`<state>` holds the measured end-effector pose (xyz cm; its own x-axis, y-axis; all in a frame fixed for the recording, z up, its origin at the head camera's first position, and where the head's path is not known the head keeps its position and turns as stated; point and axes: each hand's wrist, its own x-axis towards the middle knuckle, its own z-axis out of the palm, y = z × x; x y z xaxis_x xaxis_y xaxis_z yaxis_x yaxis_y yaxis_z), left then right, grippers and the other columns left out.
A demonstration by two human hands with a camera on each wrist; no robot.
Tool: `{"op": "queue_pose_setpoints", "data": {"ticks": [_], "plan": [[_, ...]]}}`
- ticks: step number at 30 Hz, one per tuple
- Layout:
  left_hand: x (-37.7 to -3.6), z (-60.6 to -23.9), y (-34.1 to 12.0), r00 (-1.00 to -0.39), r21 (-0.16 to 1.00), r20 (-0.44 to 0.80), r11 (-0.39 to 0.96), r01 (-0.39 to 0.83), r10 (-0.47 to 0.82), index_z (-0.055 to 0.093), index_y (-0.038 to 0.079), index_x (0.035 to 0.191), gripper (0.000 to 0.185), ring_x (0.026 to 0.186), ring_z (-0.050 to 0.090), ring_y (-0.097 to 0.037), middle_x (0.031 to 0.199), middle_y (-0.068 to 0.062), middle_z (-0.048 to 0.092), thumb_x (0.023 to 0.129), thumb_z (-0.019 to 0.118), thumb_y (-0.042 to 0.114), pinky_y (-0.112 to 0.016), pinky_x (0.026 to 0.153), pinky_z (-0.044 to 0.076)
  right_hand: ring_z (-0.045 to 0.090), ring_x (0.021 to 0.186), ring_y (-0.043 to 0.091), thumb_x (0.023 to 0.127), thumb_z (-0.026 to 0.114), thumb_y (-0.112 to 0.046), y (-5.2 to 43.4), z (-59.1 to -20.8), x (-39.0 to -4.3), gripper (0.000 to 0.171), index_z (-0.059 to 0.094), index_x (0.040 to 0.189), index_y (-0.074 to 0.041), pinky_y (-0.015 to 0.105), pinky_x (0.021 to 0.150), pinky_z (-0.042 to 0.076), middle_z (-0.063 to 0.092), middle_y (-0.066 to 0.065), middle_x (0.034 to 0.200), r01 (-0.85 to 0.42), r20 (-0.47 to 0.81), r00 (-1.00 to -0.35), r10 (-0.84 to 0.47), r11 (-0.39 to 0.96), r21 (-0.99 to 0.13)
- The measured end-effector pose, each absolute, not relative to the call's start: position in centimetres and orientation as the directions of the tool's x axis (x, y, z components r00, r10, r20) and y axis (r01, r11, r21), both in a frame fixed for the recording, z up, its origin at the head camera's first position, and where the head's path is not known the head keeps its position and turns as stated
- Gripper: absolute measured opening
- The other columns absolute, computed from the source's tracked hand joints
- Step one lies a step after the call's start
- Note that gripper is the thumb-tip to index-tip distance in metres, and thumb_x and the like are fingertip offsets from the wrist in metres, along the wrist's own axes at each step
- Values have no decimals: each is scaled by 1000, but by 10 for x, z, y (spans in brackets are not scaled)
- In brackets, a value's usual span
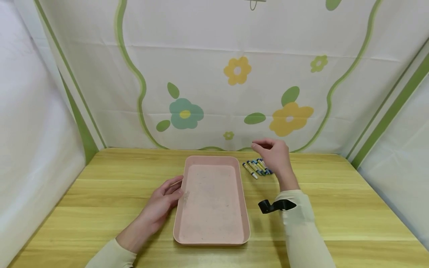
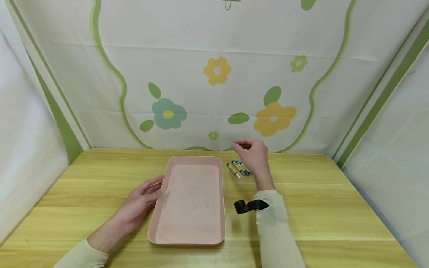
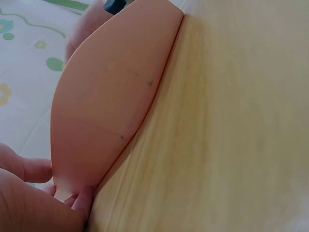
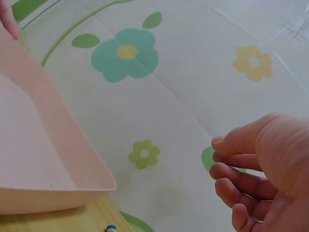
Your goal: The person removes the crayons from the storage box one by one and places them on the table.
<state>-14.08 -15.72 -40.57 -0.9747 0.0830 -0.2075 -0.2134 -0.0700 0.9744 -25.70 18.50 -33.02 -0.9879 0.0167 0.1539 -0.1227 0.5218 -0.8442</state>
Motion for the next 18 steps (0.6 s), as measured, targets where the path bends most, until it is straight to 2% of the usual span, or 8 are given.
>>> {"op": "queue_pose_setpoints", "data": {"ticks": [9, 14, 18], "plan": [[-140, -405, -158, -975, 975, -207, -63, -212, 76, 41, 11, 162, 55, 154, 42, -31, 170, -16, 40, 109, 56, 10, -31, 111, 47, 65, 104, 19, 101, 72, -39, 184, -321, -251, 38, 78, 126, -11, 28, 83, 54, 74, 11, 123, -144, 176, -984, 16, 503, -852], [-139, -404, -157, -978, 978, -196, -58, -200, 75, 41, 10, 162, 55, 153, 43, -33, 169, -18, 40, 109, 56, 10, -36, 115, 46, 64, 101, 18, 102, 71, -39, 183, -316, -250, 39, 77, 127, -10, 27, 80, 54, 74, 10, 122, -156, 188, -982, 11, 510, -846], [-139, -402, -156, -977, 977, -203, -48, -207, 65, 42, 10, 161, 54, 153, 44, -32, 169, -16, 41, 109, 56, 11, -38, 117, 45, 64, 104, 20, 102, 70, -41, 183, -311, -247, 41, 76, 130, -10, 30, 86, 53, 73, 11, 122, -165, 197, -980, 7, 522, -837]]}}
